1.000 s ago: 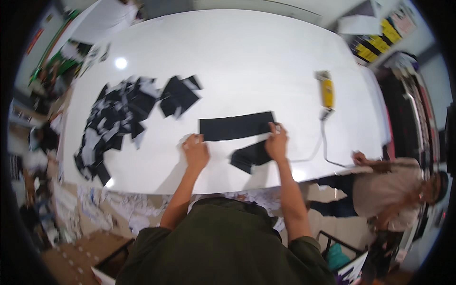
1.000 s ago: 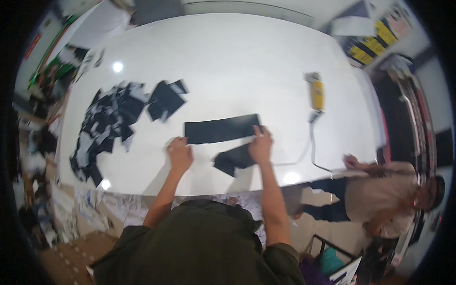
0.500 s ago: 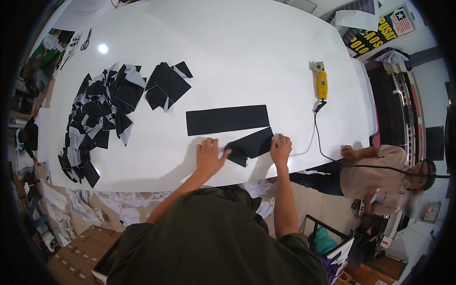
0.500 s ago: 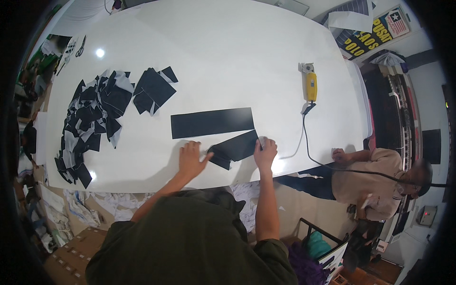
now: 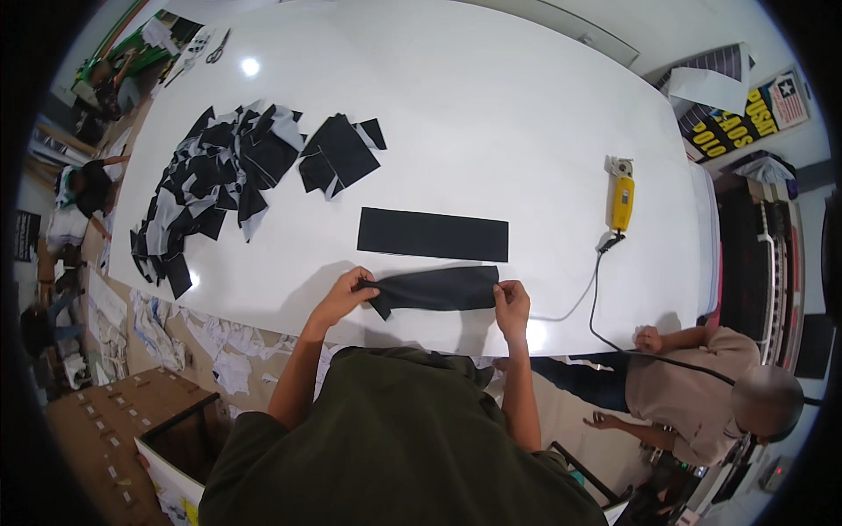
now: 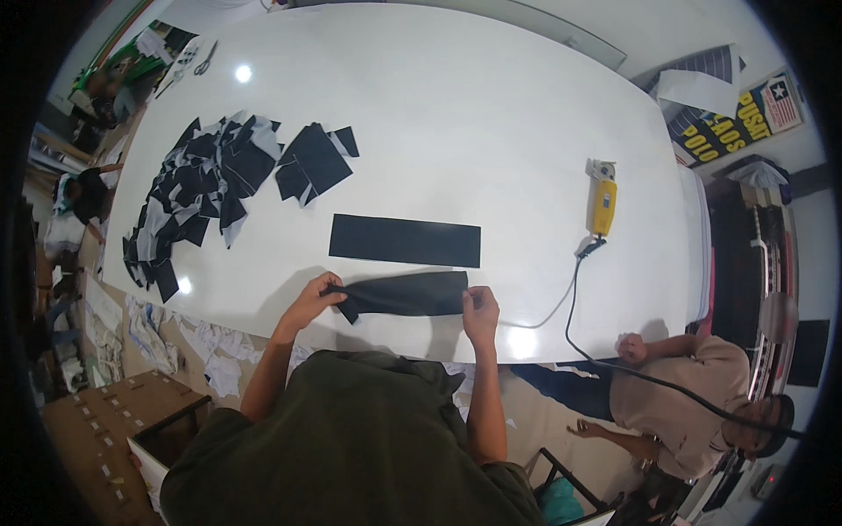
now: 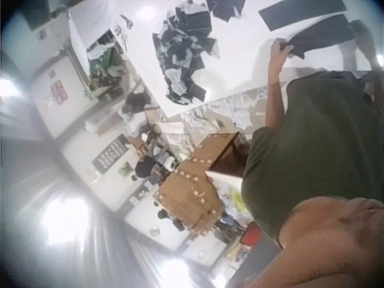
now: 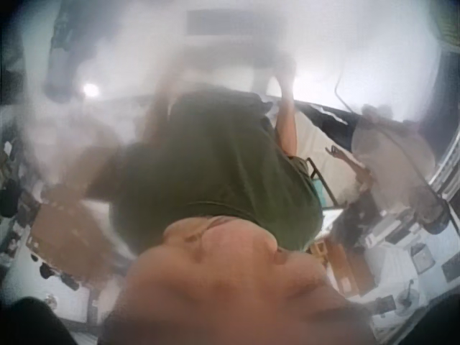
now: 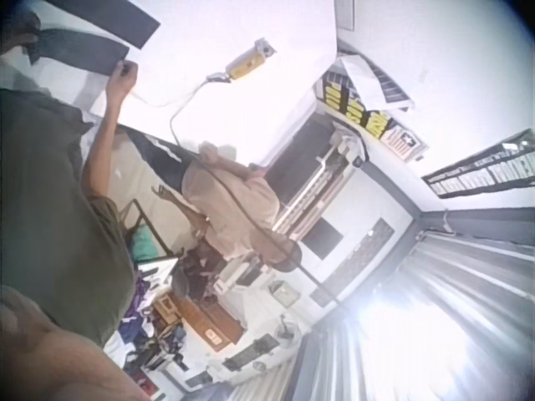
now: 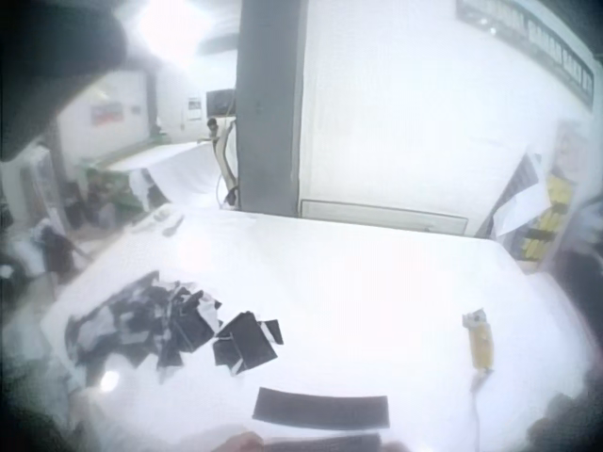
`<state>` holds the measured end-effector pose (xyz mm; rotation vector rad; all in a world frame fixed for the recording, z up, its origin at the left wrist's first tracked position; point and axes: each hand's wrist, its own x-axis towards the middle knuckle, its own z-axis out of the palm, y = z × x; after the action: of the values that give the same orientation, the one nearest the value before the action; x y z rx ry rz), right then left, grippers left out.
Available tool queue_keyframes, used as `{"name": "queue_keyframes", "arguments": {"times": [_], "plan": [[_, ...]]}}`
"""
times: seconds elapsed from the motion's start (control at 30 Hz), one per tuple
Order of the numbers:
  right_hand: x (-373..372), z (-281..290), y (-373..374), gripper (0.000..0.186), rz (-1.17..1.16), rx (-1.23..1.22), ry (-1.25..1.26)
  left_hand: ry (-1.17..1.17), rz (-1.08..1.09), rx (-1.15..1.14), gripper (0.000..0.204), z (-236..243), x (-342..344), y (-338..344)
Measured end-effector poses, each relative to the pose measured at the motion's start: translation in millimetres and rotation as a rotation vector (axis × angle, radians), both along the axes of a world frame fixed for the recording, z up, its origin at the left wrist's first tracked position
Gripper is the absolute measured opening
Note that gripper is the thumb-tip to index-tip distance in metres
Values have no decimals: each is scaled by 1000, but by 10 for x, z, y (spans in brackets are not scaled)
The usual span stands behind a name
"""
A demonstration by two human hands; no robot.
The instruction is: The person uses a yellow electric cutter to trim a large black fabric sheet on a white table. They cut the material into long strips and smaller rectangular pieces, stacking the finished items on the table.
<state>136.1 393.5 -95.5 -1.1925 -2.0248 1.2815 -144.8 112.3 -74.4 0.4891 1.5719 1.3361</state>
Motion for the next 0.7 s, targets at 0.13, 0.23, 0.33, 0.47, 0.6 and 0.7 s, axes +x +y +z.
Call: {"name": "queue_keyframes", "arguments": {"times": [0.13, 0.23, 0.33, 0.47, 0.6, 0.7], "plan": [[-296, 119, 278, 15, 10, 82, 33, 102, 140, 26, 21, 233, -309, 149], [-488, 194, 490, 16, -3, 79, 40, 135, 158, 27, 22, 274, -564, 352], [-622, -28, 704, 16, -8, 133, 29, 267, 184, -28, 28, 33, -710, 575], [-706, -234, 852, 15, -35, 174, -53, 581, 215, -184, 32, -62, -727, 878], [-715, -294, 810, 15, -57, 174, -54, 722, 247, -250, 31, -176, -775, 948], [-708, -351, 809, 16, -127, 169, -34, 875, 204, -280, 38, -233, -825, 993]]}}
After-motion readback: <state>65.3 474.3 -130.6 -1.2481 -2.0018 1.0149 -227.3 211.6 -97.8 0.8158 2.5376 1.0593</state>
